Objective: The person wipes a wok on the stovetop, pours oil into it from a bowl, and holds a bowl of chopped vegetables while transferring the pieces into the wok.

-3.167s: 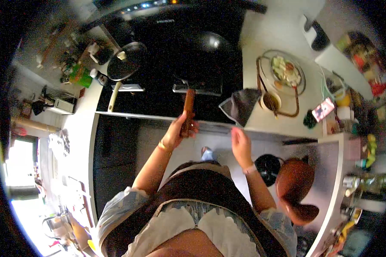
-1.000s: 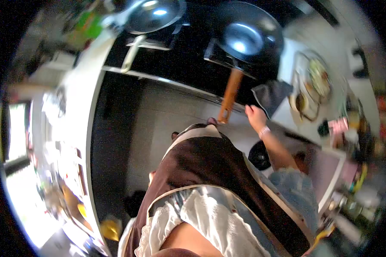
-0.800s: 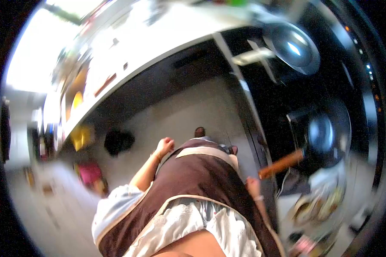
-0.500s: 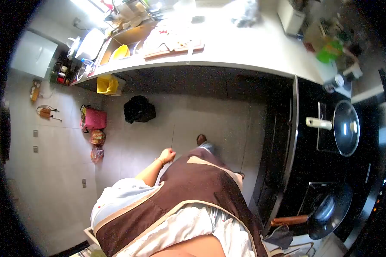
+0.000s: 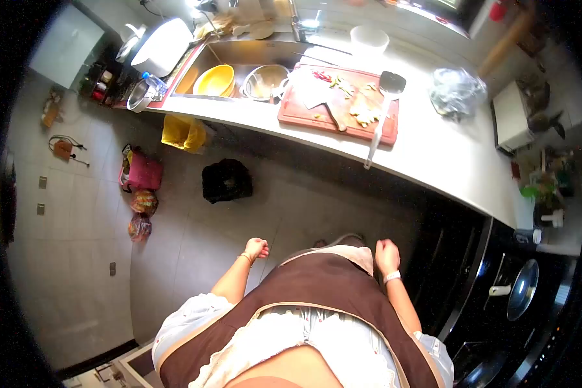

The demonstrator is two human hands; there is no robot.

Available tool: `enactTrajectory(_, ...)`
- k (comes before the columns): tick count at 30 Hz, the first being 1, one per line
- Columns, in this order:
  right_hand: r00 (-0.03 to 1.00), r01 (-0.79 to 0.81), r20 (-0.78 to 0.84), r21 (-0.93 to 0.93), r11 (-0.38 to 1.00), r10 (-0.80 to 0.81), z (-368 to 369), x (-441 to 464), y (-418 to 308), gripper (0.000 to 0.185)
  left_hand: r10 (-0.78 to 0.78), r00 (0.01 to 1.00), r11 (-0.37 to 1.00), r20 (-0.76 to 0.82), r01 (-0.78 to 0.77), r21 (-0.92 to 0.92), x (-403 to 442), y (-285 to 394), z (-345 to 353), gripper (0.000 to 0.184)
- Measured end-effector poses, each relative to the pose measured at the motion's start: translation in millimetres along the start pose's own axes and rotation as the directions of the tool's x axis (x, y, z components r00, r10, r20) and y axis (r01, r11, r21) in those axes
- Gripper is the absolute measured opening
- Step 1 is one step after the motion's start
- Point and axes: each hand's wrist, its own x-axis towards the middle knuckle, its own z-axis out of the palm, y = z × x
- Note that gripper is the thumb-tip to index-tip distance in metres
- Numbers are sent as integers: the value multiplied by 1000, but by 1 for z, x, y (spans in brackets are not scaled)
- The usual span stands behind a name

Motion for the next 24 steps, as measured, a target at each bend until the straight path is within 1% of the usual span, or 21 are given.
enactTrajectory(1, 1000, 3, 11, 82, 997, -3, -9, 24, -38, 28, -39, 999, 999, 4, 40, -29, 8, 13, -1, 15)
enactTrajectory(3, 996, 88, -9, 201, 976, -89, -15, 69, -97, 25, -63, 998, 998, -7, 63, 14, 26, 37, -7, 15)
enactTrajectory(5, 977, 205, -21, 360, 910, -212, -16, 105, -149, 21, 0, 999, 999, -32, -1, -33, 39, 69, -16, 14)
enactTrajectory(7, 955, 260, -4, 497, 828, -298, -19, 132, -200, 19, 120, 990, 982, -69, -129, -139, 43, 109, -32, 13)
enactTrajectory(8, 937, 309, 3, 460, 832, -350, -8, 152, -208, 19, 152, 982, 963, -115, -173, -205, 45, 131, -42, 12)
enactTrajectory(9, 928, 321, 27, 454, 831, -372, -12, 162, -231, 19, 164, 977, 960, -135, -190, -208, 44, 160, -54, 12)
enactTrajectory(11, 907, 320, 50, 565, 761, -419, -10, 186, -267, 18, 236, 939, 923, -249, -297, -245, 35, 209, -78, 11)
enactTrajectory(12, 900, 293, 94, 594, 749, -426, -12, 198, -285, 18, 281, 916, 903, -286, -354, -245, 37, 238, -92, 11)
enactTrajectory(13, 892, 276, 110, 636, 721, -438, -8, 213, -299, 18, 381, 872, 864, -308, -454, -218, 43, 265, -107, 11)
enactTrajectory(15, 856, 444, 29, 473, 761, -517, -11, 239, -322, 18, 521, 769, 790, -369, -599, -133, 48, 325, -134, 12)
enactTrajectory(16, 864, 448, -23, 492, 747, -503, -7, 251, -330, 18, 584, 718, 749, -379, -656, -90, 50, 359, -146, 13)
enactTrajectory(17, 888, 396, -28, 554, 732, -459, -7, 261, -339, 18, 622, 679, 723, -389, -690, -48, 54, 398, -158, 15)
enactTrajectory(18, 907, 352, -16, 579, 735, -421, -8, 271, -346, 18, 657, 664, 726, -356, -685, 63, 73, 433, -178, 16)
enactTrajectory(19, 926, 304, -3, 603, 738, -378, -9, 278, -351, 19, 738, 555, 612, -384, -790, 33, 80, 479, -187, 16)
enactTrajectory(20, 942, 287, -20, 570, 770, -336, -12, 282, -356, 19, 791, 508, 566, -340, -819, 95, 89, 530, -205, 16)
enactTrajectory(21, 945, 294, -57, 571, 766, -321, -10, 287, -356, 20, 845, 389, 454, -367, -884, 108, 109, 581, -217, 15)
enactTrajectory(22, 964, 229, -46, 644, 730, -262, -13, 285, -361, 20, 897, 280, 318, -341, -946, 59, 117, 639, -228, 14)
enactTrajectory(23, 975, 209, -75, 609, 765, -207, -16, 280, -365, 20, 903, 234, 275, -360, -959, 65, 124, 695, -236, 13)
enactTrajectory(24, 979, 197, -151, 505, 840, -139, -16, 274, -366, 20, 887, 291, 307, -358, -952, -12, 131, 750, -244, 13)
